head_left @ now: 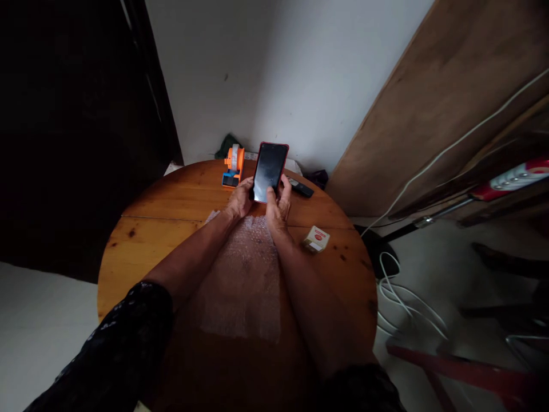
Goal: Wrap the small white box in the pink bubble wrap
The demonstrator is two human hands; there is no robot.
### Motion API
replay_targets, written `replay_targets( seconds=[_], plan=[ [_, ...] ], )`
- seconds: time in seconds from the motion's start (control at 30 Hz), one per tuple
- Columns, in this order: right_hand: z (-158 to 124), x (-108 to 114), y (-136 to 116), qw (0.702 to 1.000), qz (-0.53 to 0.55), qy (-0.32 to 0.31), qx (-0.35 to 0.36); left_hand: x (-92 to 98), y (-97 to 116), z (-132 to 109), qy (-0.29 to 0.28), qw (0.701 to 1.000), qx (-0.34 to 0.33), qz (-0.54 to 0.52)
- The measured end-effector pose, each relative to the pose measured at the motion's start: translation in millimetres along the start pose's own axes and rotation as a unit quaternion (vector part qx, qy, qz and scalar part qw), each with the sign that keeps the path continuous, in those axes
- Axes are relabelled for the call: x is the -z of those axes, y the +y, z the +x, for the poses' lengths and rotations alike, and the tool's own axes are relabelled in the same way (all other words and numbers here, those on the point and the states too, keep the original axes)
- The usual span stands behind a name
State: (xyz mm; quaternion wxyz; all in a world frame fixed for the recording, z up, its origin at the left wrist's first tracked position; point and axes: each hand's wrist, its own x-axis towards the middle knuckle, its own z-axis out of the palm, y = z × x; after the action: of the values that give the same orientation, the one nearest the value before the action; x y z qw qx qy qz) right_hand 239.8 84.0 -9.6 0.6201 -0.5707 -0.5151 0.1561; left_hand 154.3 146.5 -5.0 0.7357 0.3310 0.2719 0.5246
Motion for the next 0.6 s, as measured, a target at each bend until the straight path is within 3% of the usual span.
replay_targets(
  seconds=[0.3, 0.47, 0.6],
  plan=[
    [0, 1, 9, 0.999, -0.046, 0.0, -0.003, -0.3, -3, -1, 0.018, 1.0, -0.007, 0.007],
    [2, 5, 3, 0.989, -0.123, -0.086, 0.0, -1.1, -1, -4, 0.019, 1.0, -0.006, -0.002],
    [1, 3, -3, 1.0, -0.031, -0.002, -0.006, 0.0, 0, -6, 0.014, 1.0, 0.0, -0.005]
  ],
)
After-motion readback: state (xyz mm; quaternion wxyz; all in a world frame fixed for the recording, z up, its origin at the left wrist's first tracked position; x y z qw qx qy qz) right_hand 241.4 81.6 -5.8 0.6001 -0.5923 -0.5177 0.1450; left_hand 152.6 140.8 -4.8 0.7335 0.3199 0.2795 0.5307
